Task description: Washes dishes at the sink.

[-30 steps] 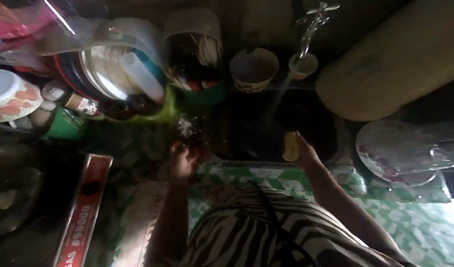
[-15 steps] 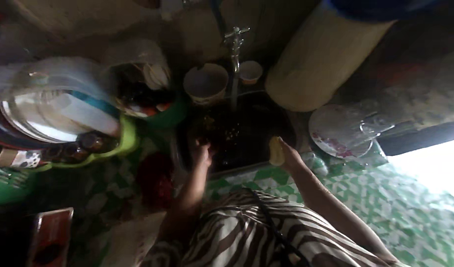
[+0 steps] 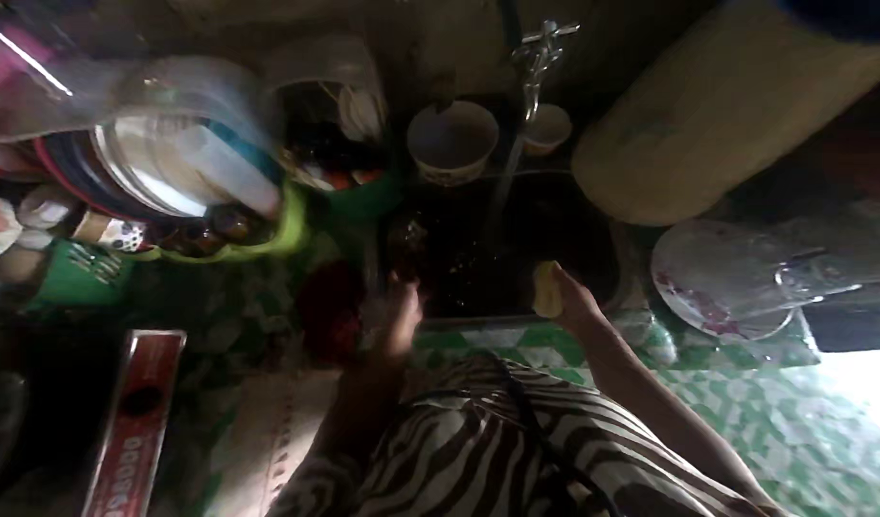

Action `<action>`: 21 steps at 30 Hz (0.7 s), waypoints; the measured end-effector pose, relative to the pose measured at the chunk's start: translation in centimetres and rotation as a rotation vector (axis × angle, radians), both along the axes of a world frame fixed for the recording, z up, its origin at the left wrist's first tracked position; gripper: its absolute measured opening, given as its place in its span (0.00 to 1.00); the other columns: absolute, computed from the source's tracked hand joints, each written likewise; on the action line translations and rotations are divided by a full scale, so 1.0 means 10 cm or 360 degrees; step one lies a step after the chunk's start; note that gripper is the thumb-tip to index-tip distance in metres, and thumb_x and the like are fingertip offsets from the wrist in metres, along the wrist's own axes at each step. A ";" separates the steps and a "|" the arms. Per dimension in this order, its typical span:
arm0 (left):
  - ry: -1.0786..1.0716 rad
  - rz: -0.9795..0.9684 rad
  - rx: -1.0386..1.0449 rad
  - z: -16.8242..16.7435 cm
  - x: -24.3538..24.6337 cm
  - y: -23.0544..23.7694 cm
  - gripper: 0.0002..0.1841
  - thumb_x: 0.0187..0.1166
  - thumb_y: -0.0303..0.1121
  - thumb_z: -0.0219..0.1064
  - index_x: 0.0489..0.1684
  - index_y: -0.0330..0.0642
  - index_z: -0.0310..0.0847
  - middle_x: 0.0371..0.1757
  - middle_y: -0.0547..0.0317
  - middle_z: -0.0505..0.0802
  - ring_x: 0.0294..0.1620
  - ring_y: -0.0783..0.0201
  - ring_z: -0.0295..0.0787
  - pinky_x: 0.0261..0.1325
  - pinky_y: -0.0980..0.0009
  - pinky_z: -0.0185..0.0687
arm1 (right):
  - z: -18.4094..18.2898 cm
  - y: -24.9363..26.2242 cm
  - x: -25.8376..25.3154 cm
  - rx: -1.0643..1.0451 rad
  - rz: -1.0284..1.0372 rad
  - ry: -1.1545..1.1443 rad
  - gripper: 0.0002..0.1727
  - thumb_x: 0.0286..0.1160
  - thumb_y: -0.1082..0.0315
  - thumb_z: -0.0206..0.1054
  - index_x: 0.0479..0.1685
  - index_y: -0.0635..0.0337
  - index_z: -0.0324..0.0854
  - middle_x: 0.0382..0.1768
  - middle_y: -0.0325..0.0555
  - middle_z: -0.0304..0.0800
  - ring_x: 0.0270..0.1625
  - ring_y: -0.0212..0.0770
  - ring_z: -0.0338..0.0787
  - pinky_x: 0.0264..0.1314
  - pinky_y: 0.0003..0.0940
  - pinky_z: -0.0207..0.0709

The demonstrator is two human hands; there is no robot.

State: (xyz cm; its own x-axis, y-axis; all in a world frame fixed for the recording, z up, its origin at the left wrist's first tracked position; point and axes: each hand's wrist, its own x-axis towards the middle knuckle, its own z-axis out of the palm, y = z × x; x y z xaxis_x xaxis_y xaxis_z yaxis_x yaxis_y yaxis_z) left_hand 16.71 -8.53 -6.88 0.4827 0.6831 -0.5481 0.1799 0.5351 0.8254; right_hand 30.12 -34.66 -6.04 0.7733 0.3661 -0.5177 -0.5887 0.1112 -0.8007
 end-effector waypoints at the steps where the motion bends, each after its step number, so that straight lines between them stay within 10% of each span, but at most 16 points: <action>1: -0.0001 0.0006 -0.0001 0.01 0.00 -0.02 0.29 0.85 0.19 0.57 0.86 0.46 0.59 0.70 0.39 0.80 0.59 0.47 0.86 0.54 0.49 0.88 | 0.00 0.03 0.01 -0.0003 0.0006 0.0013 0.21 0.95 0.55 0.47 0.68 0.61 0.74 0.44 0.45 0.88 0.41 0.35 0.90 0.45 0.34 0.88; 21: 0.0128 -0.0096 -0.0089 0.37 -0.15 0.15 0.29 0.84 0.18 0.57 0.85 0.44 0.59 0.67 0.36 0.81 0.53 0.46 0.88 0.49 0.52 0.89 | -0.04 -0.01 -0.12 -0.0026 -0.0105 0.0044 0.21 0.96 0.56 0.47 0.71 0.61 0.73 0.45 0.46 0.87 0.41 0.35 0.89 0.45 0.33 0.87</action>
